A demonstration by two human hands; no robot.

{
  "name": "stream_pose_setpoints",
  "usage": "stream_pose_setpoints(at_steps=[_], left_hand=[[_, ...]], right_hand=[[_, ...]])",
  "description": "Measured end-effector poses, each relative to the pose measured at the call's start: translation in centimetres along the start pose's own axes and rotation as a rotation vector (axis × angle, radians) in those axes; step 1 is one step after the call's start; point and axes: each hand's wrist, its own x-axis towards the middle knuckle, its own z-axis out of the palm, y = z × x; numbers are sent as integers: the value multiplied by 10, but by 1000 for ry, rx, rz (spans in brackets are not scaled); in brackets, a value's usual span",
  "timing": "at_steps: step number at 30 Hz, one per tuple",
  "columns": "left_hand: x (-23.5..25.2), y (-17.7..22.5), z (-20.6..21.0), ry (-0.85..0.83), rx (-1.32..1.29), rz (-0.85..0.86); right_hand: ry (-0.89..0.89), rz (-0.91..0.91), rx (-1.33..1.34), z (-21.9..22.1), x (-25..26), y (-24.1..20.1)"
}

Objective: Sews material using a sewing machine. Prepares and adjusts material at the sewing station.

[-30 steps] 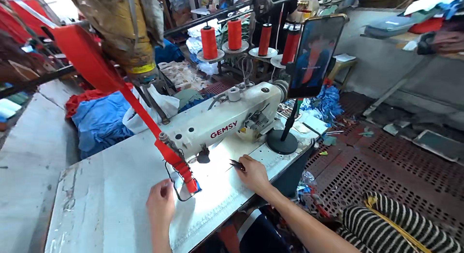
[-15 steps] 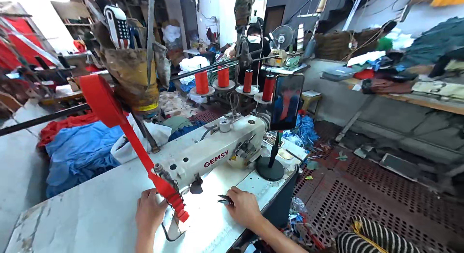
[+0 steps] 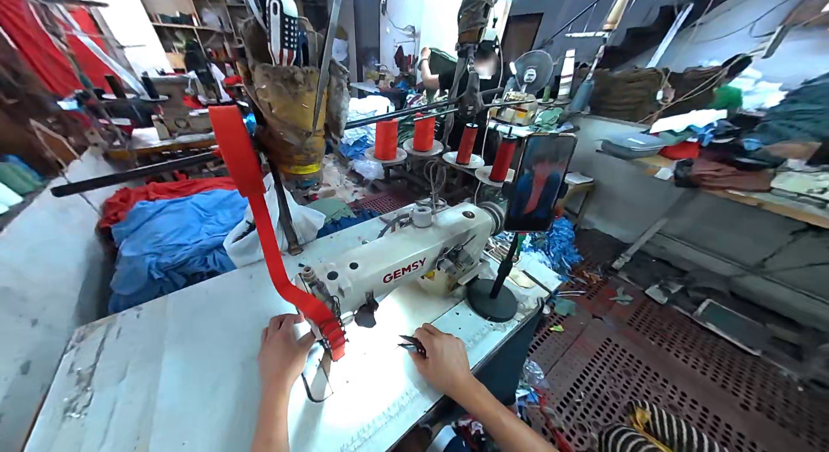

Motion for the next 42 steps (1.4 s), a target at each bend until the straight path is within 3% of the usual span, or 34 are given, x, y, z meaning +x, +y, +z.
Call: stream_pose_setpoints(at_steps=[42], left_hand=[[-3,-3,7,49,3,41]], right_hand=[[35,-41,10,2,-2,4]])
